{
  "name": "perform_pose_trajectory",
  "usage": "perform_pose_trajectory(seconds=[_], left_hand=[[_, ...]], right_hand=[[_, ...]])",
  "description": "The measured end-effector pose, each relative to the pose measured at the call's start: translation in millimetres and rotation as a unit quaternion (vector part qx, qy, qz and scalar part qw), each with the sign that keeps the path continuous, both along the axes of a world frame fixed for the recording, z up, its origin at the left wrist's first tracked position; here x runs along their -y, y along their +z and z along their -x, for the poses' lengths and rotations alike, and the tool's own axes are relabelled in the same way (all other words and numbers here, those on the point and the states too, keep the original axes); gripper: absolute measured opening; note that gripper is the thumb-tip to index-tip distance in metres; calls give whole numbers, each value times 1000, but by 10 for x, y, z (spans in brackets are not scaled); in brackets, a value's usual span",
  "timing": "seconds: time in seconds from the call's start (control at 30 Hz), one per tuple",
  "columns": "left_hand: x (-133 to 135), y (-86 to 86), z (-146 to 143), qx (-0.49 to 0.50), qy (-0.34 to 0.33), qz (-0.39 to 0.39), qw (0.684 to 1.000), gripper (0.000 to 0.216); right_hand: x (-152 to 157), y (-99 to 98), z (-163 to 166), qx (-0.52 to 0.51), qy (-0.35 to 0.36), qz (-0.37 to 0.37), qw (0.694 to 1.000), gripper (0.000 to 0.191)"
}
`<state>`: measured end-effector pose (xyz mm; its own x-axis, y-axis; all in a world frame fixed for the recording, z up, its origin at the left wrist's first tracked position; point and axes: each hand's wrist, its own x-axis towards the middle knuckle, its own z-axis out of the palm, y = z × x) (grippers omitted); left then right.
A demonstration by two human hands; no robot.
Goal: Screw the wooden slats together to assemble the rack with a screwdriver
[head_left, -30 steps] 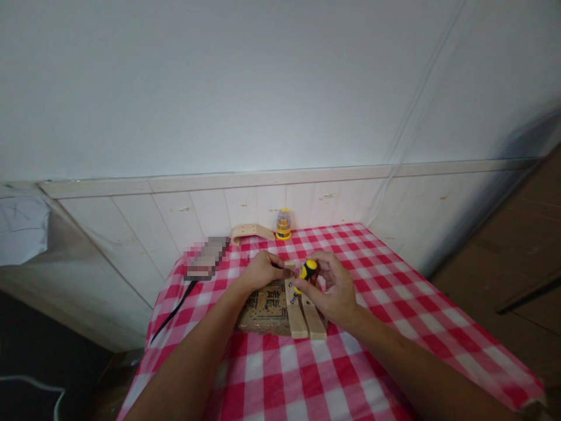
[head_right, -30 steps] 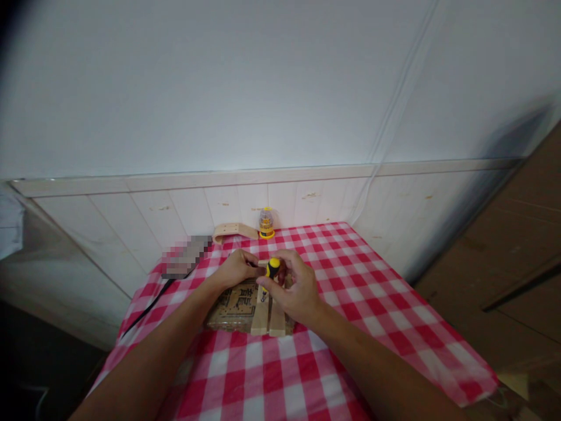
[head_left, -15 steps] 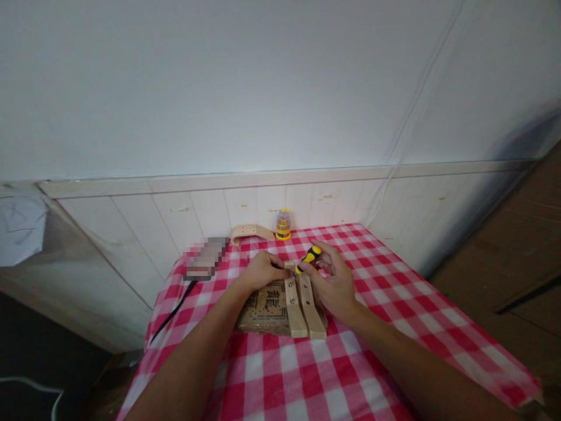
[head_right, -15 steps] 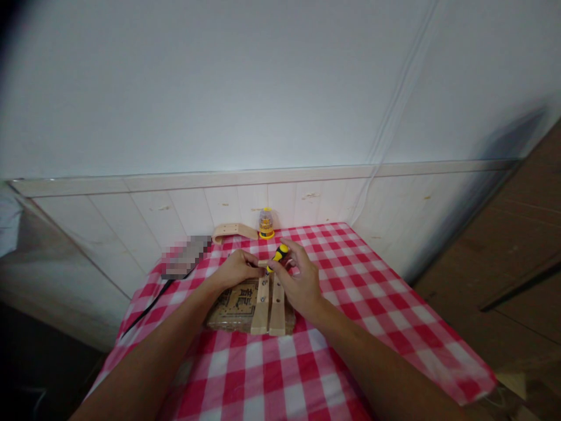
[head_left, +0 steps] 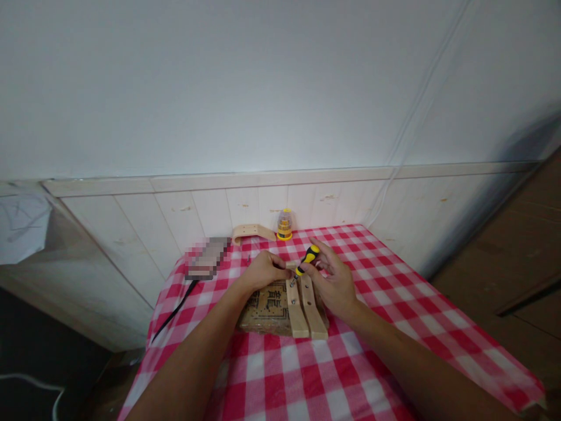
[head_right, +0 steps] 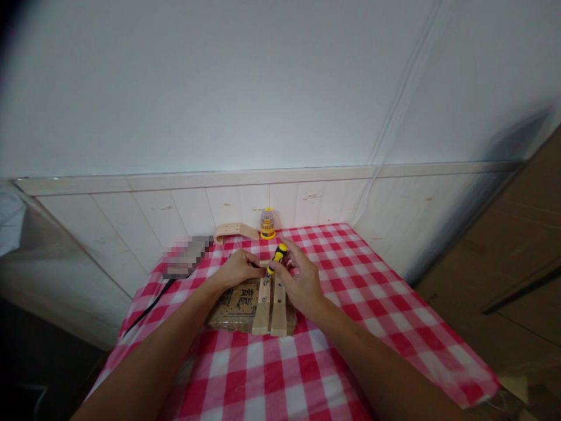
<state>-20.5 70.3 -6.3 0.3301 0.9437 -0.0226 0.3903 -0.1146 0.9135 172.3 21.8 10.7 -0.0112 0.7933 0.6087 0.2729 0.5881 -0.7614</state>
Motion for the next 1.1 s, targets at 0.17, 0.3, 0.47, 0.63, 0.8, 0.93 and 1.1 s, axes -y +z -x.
perform_pose_trajectory(seconds=[0.17, 0.3, 0.47, 0.63, 0.8, 0.93, 1.1], left_hand=[[-26, -26, 6, 7, -15, -9, 1000, 27], [-25, -19, 8, 2, -10, -11, 1000, 28], [-37, -29, 6, 15, -16, -3, 1000, 23], [-56, -53, 12, 14, -13, -10, 1000, 24], [-50, -69, 21, 13, -21, -2, 1000, 28], [-52, -83, 24, 10, -23, -12, 1000, 31], [-50, -70, 22, 4, -26, -16, 1000, 30]], right_hand=[[26, -8, -9, 20, 41, -12, 999, 49], [36, 20, 7, 19, 32, -35, 999, 43], [33, 43, 32, 23, 7, -40, 999, 37], [9, 3, 46, 10, 1, -27, 1000, 39], [15, 0, 12, 16, -3, -39, 999, 40], [75, 39, -17, 54, 30, -62, 996, 40], [97, 49, -4, 39, 27, -65, 997, 39]])
